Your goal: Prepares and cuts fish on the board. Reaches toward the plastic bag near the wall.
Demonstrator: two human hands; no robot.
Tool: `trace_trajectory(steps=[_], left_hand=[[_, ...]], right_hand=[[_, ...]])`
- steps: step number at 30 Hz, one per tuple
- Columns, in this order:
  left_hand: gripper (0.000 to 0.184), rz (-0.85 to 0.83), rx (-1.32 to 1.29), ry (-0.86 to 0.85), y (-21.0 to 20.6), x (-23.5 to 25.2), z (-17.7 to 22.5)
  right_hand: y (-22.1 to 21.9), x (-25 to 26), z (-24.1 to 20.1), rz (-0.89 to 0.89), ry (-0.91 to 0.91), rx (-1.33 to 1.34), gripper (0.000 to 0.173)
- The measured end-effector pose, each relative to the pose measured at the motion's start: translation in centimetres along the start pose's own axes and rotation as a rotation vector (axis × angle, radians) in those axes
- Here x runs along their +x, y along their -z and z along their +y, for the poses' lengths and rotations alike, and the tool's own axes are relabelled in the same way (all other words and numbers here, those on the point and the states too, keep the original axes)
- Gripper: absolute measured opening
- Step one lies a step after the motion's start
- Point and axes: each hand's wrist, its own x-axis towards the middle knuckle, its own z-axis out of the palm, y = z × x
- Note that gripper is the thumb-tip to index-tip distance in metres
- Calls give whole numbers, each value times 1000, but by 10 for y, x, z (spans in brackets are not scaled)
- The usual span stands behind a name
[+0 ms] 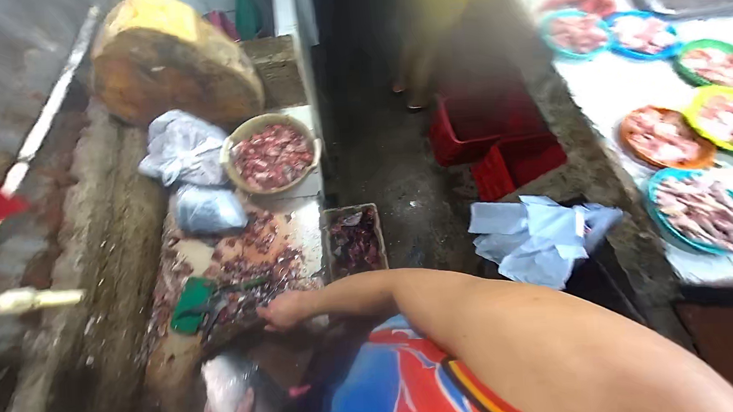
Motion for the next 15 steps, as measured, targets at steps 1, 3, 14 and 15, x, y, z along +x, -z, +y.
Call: trace_trajectory(steps=[1, 3, 14, 15], left_hand=[[74, 22, -68, -19, 2, 7, -12], [74, 35, -236, -15, 4, 11, -2], [63, 41, 244, 106, -4, 77, -94], [67, 86, 324, 100, -10, 74, -98]], right_hand=[[5, 0, -5, -24, -14, 6, 51], [20, -1, -19, -66, -54, 15, 51], [35, -27, 3, -3, -144, -17, 57], [39, -29, 2, 0, -134, -28, 55]])
